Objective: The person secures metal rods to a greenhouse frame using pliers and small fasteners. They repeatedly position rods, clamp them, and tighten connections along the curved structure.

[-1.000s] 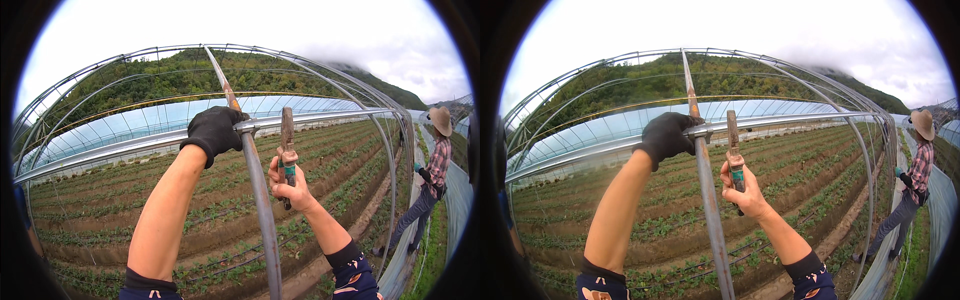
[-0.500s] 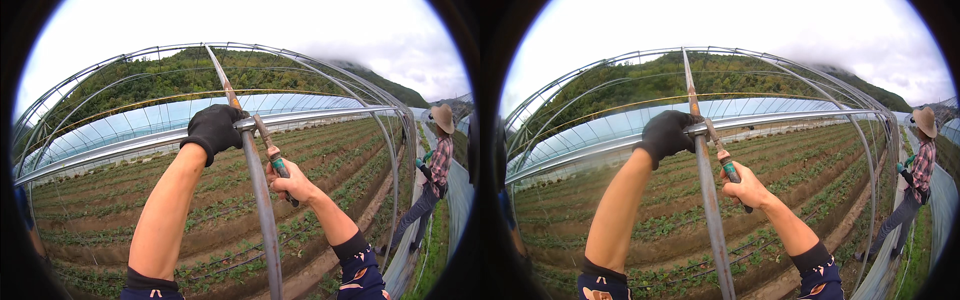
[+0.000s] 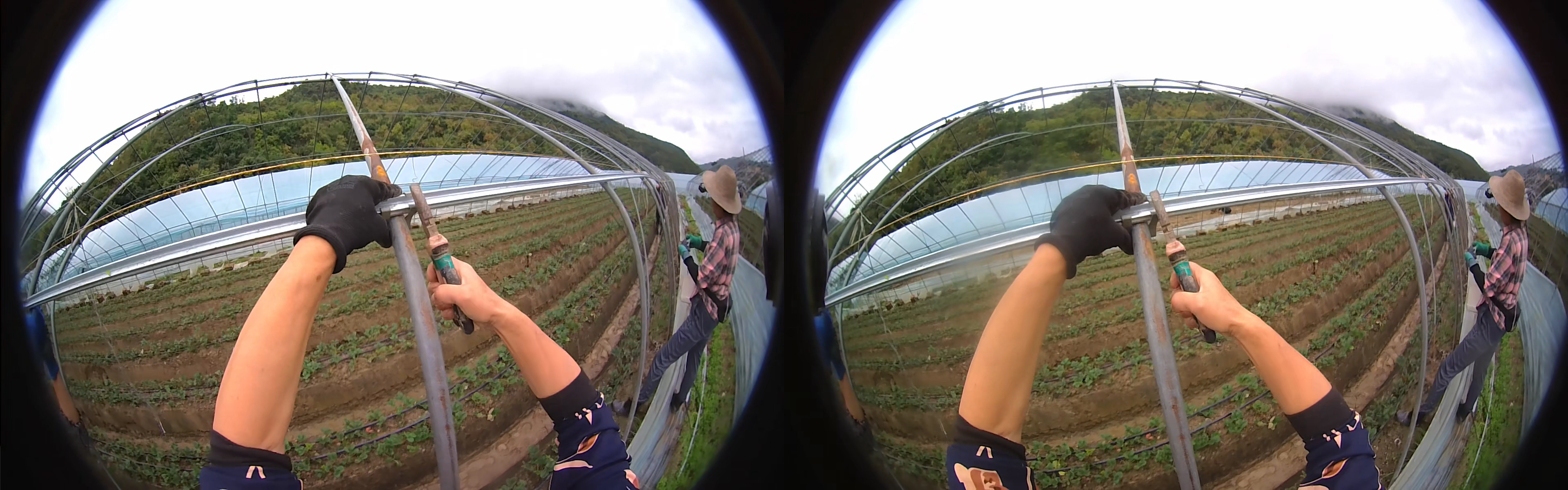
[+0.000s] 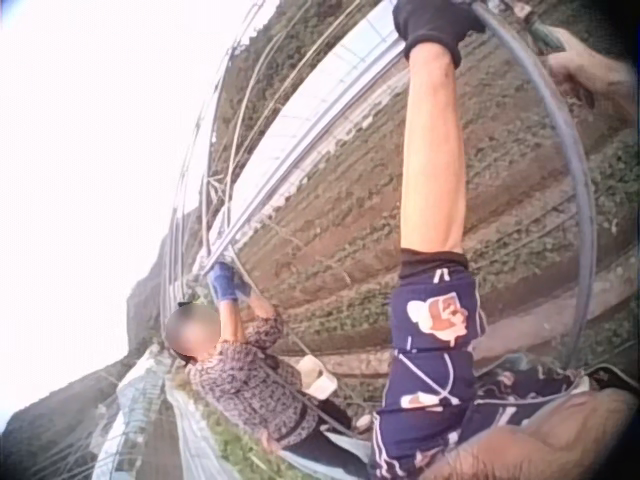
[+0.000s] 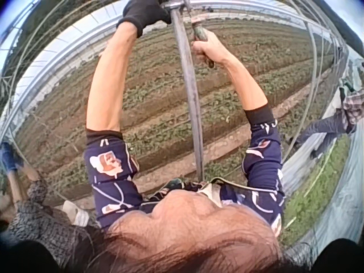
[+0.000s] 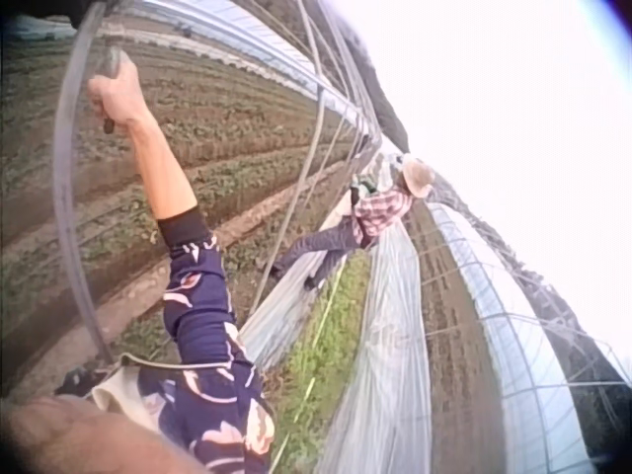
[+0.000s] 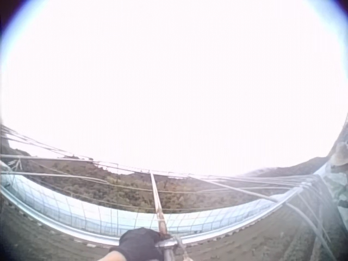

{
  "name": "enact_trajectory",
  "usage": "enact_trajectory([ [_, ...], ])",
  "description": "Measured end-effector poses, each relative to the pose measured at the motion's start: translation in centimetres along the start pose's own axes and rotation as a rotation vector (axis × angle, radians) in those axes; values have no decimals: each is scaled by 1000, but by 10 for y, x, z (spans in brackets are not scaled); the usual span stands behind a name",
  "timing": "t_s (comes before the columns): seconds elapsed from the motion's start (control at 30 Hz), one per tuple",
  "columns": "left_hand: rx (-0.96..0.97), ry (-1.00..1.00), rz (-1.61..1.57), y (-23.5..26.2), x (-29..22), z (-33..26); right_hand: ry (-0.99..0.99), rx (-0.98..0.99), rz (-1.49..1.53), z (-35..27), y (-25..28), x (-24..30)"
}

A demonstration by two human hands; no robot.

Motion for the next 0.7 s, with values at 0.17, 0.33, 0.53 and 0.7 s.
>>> enact_trajectory([
  [0.17,-2,-7,44,6,-7,-3,115,-163,-117,-17,4,9],
  [0.33,-5,-31,8,2,1,0,259,-383,-335,-23,20,-29],
  [0.53,-68,-47,15,-2,3,-3,499,-585,-566,-25,25,-21],
  [0.7,-90,-83,60,-7,5,-1,547,-587,-627,-30,27,-12],
])
Point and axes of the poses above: each hand's wrist, its own z-axis towards the middle knuckle, its own y-axis out of the back of the hand, x = y × z, the point moved 1 cm from there along z, towards the middle knuckle, and after that the axes turned 15 degrees about -z, right-handed, at the moved point
